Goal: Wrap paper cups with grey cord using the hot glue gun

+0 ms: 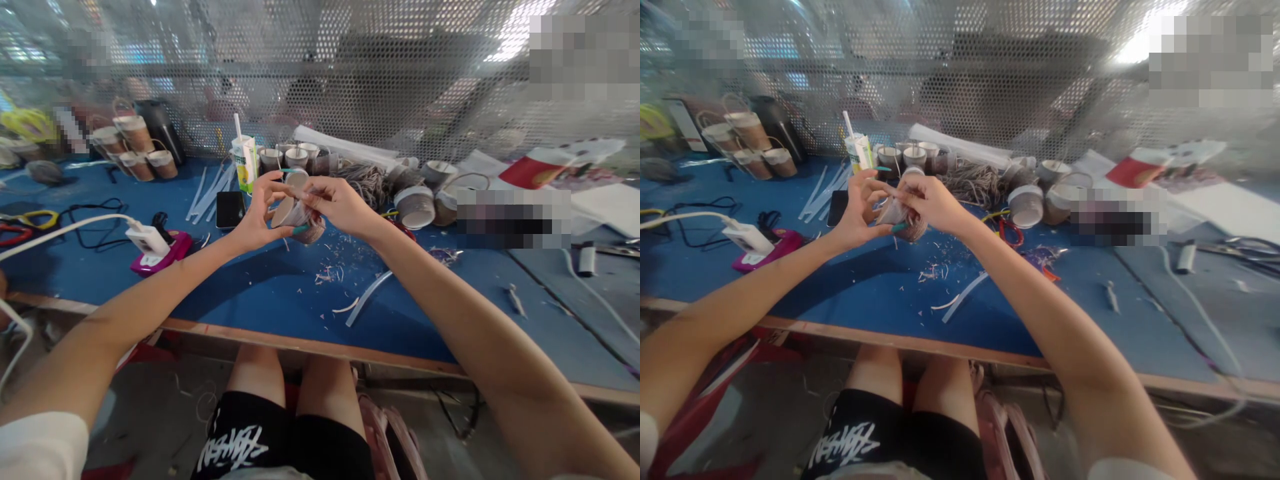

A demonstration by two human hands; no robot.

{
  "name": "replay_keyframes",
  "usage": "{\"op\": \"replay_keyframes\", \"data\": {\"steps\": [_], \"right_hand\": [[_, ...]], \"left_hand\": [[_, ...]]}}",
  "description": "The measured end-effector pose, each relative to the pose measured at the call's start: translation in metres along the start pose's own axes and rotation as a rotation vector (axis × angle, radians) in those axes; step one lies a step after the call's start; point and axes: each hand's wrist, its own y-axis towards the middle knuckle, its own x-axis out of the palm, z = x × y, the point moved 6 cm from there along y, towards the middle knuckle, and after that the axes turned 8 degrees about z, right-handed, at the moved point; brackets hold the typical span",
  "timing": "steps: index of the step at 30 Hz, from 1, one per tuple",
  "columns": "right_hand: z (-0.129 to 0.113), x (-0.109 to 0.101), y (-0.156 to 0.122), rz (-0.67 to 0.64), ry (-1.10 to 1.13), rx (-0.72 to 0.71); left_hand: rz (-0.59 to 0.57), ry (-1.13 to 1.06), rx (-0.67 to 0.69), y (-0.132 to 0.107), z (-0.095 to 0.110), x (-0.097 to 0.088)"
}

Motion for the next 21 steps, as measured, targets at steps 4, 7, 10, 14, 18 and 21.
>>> {"op": "replay_keyframes", "data": {"steps": [4,7,10,14,18,21], "right_hand": [[-0.003,0.0,0.0,0.02,-0.007,-0.022],[-0.004,0.002,0.0,0.009,-0.007,-0.012],[-0.004,0.002,-0.001,0.005,-0.005,0.007],[-0.006,0.0,-0.001,0.016,0.011,0.042],[-0.008,-0.005,-0.002,0.085,0.053,0.117],[-0.013,-0.012,-0.002,0.171,0.039,0.114]], "left_hand": [[-0.019,0.027,0.052,-0.001,-0.002,0.0],[-0.001,0.017,0.066,-0.001,-0.001,0.0],[0.015,-0.041,0.052,-0.002,0.003,0.003],[0.065,-0.148,-0.042,-0.001,0.005,0.005],[0.102,-0.158,-0.067,0.003,0.006,0.004],[0.097,-0.156,-0.063,0.004,0.008,0.005]]}}
